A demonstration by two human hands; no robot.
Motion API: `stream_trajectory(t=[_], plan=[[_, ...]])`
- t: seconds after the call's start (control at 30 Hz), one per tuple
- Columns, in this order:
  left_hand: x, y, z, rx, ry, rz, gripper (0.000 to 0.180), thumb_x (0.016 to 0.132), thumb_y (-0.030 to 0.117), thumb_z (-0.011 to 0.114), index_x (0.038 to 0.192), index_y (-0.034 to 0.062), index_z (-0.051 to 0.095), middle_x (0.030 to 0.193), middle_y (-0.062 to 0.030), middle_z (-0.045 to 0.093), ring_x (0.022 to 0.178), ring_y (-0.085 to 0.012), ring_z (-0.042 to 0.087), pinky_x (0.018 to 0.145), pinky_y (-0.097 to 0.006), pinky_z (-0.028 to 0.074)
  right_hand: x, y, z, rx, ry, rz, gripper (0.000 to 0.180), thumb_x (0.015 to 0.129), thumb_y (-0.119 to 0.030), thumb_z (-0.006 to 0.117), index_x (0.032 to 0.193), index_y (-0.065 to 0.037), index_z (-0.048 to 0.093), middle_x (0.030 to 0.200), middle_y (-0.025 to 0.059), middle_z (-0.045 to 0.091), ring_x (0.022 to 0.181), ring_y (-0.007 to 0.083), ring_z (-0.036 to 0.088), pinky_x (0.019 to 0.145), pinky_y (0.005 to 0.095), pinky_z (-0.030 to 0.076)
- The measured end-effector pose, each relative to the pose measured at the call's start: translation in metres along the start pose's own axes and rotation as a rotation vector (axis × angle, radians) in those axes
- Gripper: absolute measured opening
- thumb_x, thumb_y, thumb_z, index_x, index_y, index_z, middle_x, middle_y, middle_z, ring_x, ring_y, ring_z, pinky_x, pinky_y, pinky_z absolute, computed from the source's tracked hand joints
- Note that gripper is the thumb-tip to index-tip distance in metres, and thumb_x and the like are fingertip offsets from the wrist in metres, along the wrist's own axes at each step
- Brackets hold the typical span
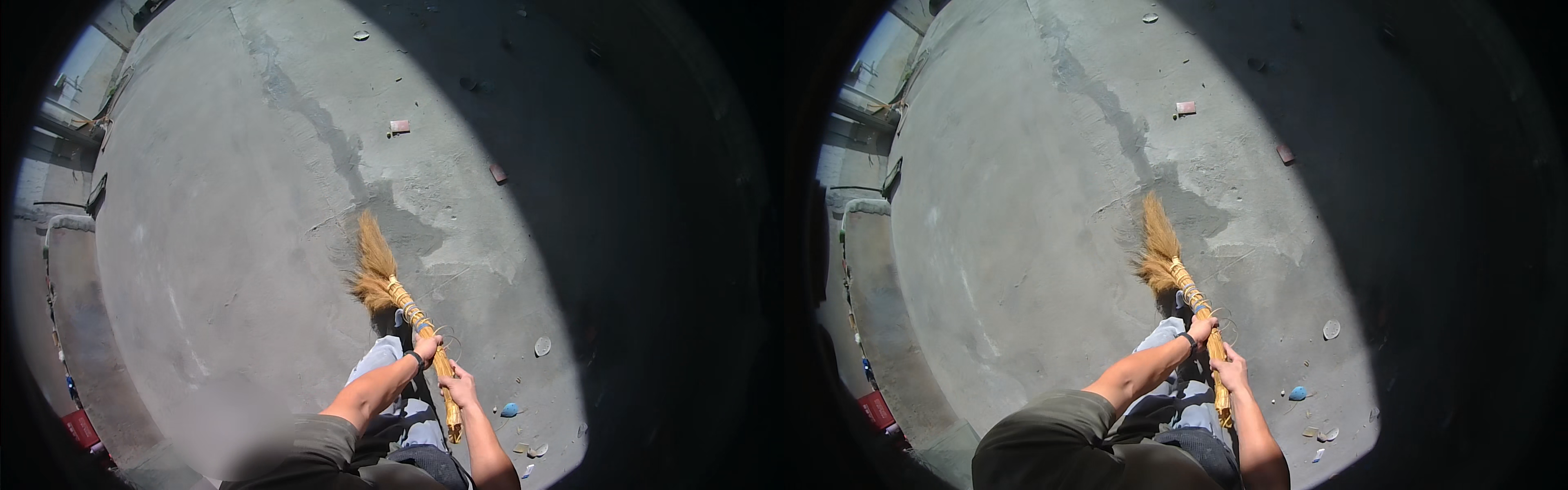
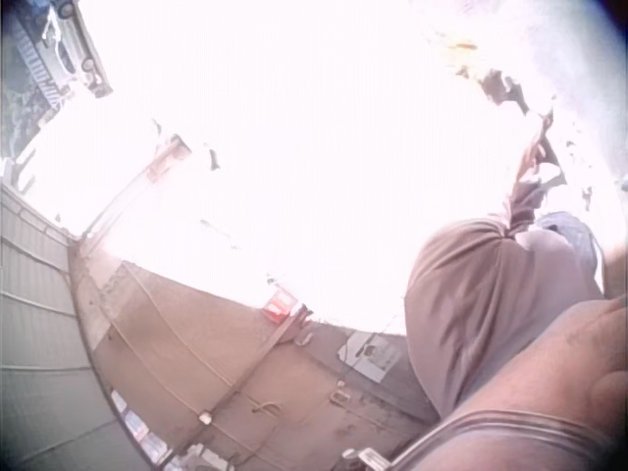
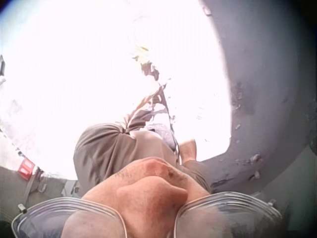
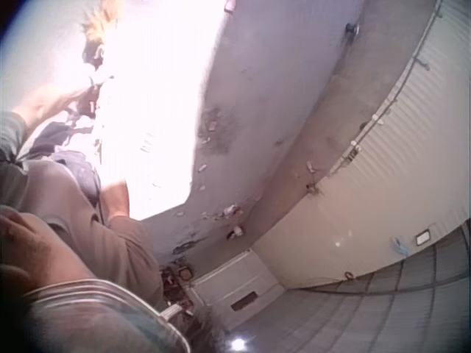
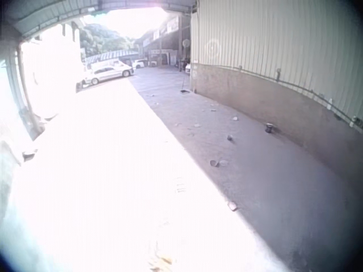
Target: The person sweeps a concrete floor with a traditional straw broom, gathering scattered debris such as plastic wrappers, paper, and small objects into a central pile. The person moves across the area, adjusting the broom angle and sweeping direction to consolidate the trash.
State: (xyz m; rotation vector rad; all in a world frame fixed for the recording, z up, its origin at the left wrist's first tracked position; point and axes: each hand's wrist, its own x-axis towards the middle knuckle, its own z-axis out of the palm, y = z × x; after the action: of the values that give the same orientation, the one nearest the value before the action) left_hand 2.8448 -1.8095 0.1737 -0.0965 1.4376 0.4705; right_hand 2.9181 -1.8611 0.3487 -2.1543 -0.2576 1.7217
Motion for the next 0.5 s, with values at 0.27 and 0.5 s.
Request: stream_trajectory(t=[0.27, 0.5], plan=[[-0.067, -0.029, 0.073, 0.547, -0.530, 0.101, 0.127, 0.079, 0.020, 0.083, 0.155, 0.0258, -0.018, 0.154, -0.0168, 0.028, 0.129, -0.0324, 0.050, 0.101, -0.056, 0.044, -0.048, 0.072, -0.090, -0.073, 0.285, -0.525, 0.074, 0.073, -0.009, 0.064, 0.146, -0.015, 0.049, 0.088, 0.0089, 0.067, 0.069, 0.0165, 0.063, 0.062, 0.0307, 0.053], [-0.133, -0.054, -0.111, 1.000, -0.677, -0.126, 0.077, 0.094, 0.018, 0.062, 0.157, 0.0154, 0.017, 0.132, -0.0076, 0.059, 0.104, -0.0221, 0.064, 0.091, -0.043, 0.049, -0.155, 0.215, -0.172, 0.076, 0.397, -0.739, 0.078, 0.074, -0.006, 0.067, 0.148, -0.008, 0.043, 0.090, 0.0073, 0.066, 0.066, 0.0126, 0.061, 0.063, 0.0272, 0.051]])
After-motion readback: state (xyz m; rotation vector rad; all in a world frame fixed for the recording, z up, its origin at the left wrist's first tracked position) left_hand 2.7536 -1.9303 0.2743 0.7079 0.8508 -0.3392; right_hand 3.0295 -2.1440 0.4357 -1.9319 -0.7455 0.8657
